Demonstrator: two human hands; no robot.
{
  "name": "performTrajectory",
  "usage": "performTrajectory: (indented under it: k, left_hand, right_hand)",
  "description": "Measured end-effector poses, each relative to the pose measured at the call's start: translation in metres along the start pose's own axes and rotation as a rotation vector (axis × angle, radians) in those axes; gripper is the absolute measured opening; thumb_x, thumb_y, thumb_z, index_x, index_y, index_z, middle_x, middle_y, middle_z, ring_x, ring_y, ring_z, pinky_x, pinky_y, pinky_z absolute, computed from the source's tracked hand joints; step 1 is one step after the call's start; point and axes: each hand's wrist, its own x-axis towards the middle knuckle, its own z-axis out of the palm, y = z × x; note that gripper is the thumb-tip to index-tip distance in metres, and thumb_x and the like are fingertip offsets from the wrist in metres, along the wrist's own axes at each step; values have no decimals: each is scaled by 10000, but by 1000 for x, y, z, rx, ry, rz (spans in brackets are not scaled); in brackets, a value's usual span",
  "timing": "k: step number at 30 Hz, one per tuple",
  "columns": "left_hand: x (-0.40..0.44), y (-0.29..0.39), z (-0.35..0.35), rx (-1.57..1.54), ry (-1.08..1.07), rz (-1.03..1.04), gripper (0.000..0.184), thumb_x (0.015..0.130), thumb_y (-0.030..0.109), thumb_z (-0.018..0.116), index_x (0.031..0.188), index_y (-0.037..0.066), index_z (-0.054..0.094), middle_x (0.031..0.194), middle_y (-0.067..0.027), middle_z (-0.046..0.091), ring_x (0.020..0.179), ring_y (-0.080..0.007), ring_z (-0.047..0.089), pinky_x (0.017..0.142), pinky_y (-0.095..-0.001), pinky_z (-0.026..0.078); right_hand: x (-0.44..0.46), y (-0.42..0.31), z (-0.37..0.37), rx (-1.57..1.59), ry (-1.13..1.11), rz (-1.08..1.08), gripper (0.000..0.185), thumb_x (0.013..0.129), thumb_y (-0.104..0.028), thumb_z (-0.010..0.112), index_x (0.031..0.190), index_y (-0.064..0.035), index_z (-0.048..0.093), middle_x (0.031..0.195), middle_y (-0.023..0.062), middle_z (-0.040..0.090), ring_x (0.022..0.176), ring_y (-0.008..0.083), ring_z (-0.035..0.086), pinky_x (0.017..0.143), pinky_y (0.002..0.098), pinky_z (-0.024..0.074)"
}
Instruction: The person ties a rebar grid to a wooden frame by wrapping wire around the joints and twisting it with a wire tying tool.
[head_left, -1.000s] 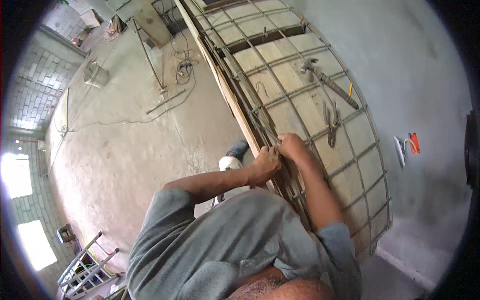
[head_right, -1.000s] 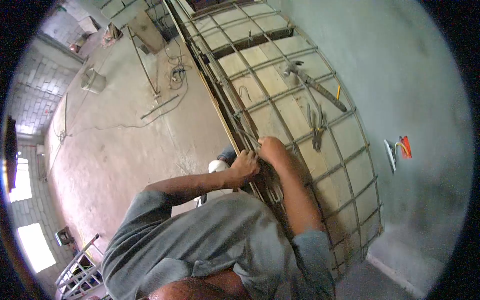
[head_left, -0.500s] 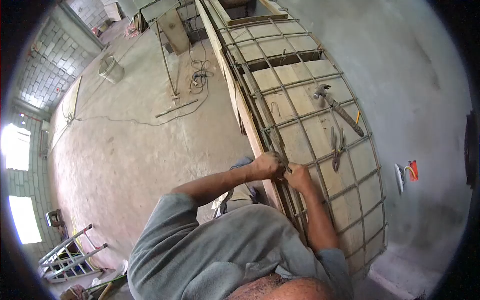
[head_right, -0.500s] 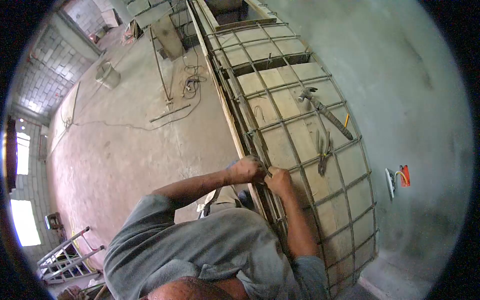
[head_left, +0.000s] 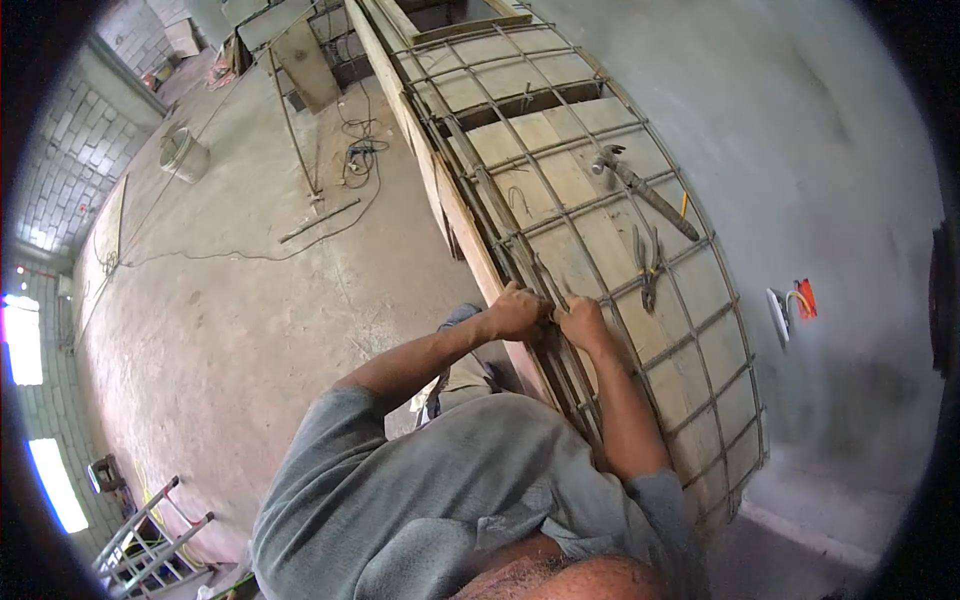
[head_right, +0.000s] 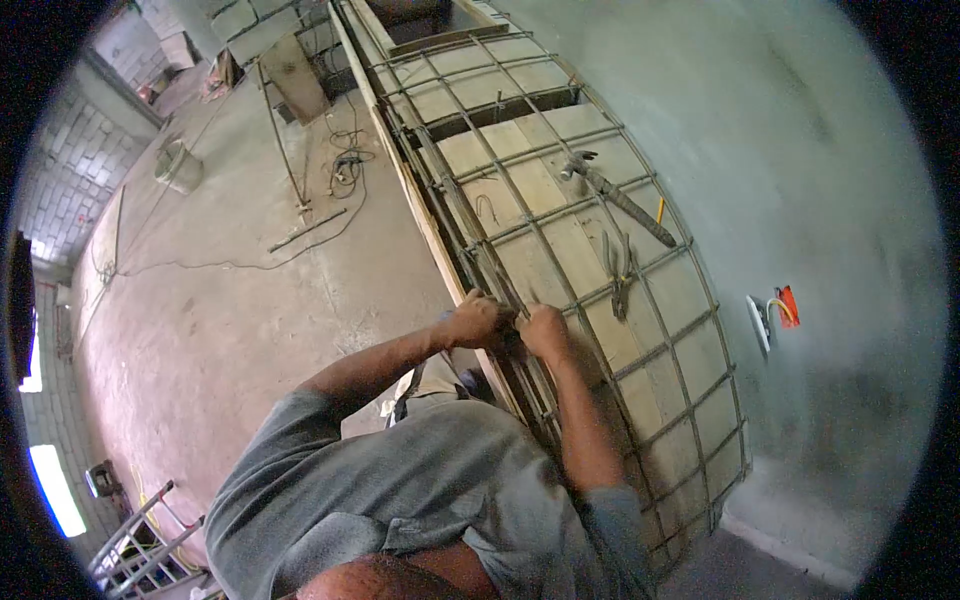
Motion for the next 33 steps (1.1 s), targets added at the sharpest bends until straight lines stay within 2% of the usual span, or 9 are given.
performTrajectory:
  k: [2,6,10,18,21,24,26,30,33]
  left_hand:
    - [1,-1,1,-41,13,-97,495,688,357,754,1110,125,640,934,-110,687,959,-287,647,890,-421,406]
    - [4,-12,23,-49,48,-138,508,792,419,708,1208,147,600,961,-130,682,971,-303,646,897,-429,408]
    - [-8,-7,13,-134,173,-37,592,679,423,777,1161,111,635,891,-155,694,890,-330,666,865,-438,459]
    - [-5,-12,34,-164,290,-46,188,753,278,683,897,164,724,811,-109,684,825,-326,653,772,-431,479]
    - [-9,-7,17,-123,235,-48,217,768,315,710,889,135,710,837,-115,678,803,-340,648,718,-438,496]
    - [-8,-7,10,-357,202,59,290,805,377,711,936,118,703,889,-123,680,847,-337,646,723,-447,502]
    - [-7,-8,10,-351,154,19,289,837,379,686,958,117,707,925,-109,689,875,-328,649,741,-430,507]
    - [-6,-16,0,-525,13,66,200,800,232,692,971,131,707,989,-61,701,948,-286,655,792,-392,510]
    - [-7,-18,0,-426,91,166,208,850,229,651,1011,110,703,996,-93,698,955,-319,653,821,-411,514]
  right_hand:
    - [5,4,0,-8,9,-2,285,792,-230,696,886,36,653,835,301,627,849,470,613,752,494,498]
    - [10,17,7,-33,-104,-16,249,779,-226,671,891,-4,670,849,272,645,847,449,630,764,491,507]
    - [-16,-17,-3,-98,-24,-144,187,762,-182,640,774,4,620,805,263,637,814,449,632,732,505,506]
    - [-58,-41,8,-32,77,-32,206,807,-183,631,780,16,582,842,277,625,839,459,625,733,519,500]
    - [-68,-43,-4,36,90,31,287,809,-245,680,838,22,579,813,272,631,776,457,619,698,484,504]
    - [-68,-43,-70,256,-144,270,378,813,-239,693,1072,24,609,787,156,646,686,264,624,688,392,512]
    - [-75,-24,-104,408,-112,265,433,829,-254,671,1209,-55,611,817,162,660,754,263,644,717,375,510]
    - [-105,-12,-132,449,-347,502,465,875,-219,629,1315,-79,572,833,165,674,756,176,620,731,339,502]
    - [-124,4,-114,63,-313,129,403,849,-193,625,1248,-139,638,921,206,689,815,288,669,782,398,518]
